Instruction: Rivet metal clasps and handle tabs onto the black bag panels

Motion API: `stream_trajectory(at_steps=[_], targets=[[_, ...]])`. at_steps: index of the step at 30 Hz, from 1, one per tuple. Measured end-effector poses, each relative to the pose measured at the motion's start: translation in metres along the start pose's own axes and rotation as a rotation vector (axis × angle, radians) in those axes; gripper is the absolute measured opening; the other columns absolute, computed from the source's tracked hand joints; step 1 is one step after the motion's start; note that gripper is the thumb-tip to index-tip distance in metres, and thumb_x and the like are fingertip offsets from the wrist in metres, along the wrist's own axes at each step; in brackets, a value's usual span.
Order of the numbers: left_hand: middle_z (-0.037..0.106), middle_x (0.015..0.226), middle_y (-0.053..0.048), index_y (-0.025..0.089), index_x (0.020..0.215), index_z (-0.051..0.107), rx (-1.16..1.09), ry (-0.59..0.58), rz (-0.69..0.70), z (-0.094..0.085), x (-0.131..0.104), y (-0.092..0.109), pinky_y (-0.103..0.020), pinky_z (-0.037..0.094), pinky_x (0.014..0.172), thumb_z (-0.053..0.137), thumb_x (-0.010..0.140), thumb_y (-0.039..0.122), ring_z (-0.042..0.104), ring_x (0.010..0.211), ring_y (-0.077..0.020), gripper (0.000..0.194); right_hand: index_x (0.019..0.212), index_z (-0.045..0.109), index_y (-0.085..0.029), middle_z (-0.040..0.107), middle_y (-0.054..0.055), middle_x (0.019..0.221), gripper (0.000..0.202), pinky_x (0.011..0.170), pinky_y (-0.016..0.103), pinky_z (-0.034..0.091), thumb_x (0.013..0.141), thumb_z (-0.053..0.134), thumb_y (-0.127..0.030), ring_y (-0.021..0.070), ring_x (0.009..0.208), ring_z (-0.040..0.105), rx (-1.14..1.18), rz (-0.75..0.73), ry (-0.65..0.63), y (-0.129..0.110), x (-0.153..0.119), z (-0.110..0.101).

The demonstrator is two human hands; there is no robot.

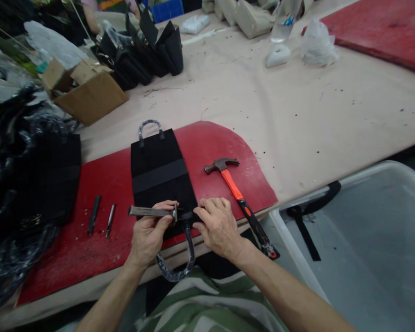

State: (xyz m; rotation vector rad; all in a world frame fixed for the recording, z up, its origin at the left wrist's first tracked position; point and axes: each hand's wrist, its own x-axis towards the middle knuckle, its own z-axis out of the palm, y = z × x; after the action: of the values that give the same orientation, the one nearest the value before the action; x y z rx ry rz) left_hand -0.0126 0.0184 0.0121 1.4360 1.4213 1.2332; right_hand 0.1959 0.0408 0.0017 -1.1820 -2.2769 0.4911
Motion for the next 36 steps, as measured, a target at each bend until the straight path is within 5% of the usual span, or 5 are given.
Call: stream_trajectory(at_steps=[10,26,31,36], targets=[[0.073,0.115,-0.009,0.017,0.106,0.072,0.071,-0.063,-0.025,0.003,0.0,-0.002,-0.04,0.054,0.101,0.061,0.093,0.025,0.068,0.11,-0.0222,0.018,0.109,0.063,-0.018,0.06,0.011,0.115,0.019,0.09,0.044,0.035,0.09,0.064,-0.023,0.0275,0.103,0.048,0.002,-0.026,-0.041,0.002,0.0,-0.002],[0.075,0.108,-0.008,0.017,0.099,0.069,0.288,-0.033,0.22,0.015,0.003,-0.001,-0.035,0.057,0.095,0.059,0.09,0.017,0.071,0.103,-0.02,0.014,0.105,0.062,-0.018,0.06,0.01,0.115,0.018,0.089,0.044,0.037,0.087,0.066,-0.019,0.0275,0.104,0.049,0.087,-0.034,-0.003,0.006,-0.001,-0.002],[0.075,0.107,-0.008,0.018,0.098,0.069,0.237,-0.026,0.104,0.014,0.006,0.0,-0.036,0.058,0.094,0.058,0.089,0.019,0.071,0.102,-0.0209,0.014,0.1,0.063,-0.016,0.059,0.011,0.114,0.017,0.09,0.043,0.038,0.09,0.052,-0.009,0.0253,0.105,0.049,0.164,-0.044,0.074,0.005,-0.016,-0.008],[0.075,0.107,-0.008,0.018,0.1,0.07,0.216,-0.037,0.046,0.012,0.007,-0.002,-0.035,0.058,0.092,0.059,0.088,0.02,0.071,0.101,-0.0209,0.017,0.107,0.067,-0.017,0.057,0.012,0.117,0.027,0.091,0.045,0.036,0.092,0.046,-0.01,0.0256,0.103,0.047,0.078,-0.06,0.004,-0.002,-0.033,-0.012]])
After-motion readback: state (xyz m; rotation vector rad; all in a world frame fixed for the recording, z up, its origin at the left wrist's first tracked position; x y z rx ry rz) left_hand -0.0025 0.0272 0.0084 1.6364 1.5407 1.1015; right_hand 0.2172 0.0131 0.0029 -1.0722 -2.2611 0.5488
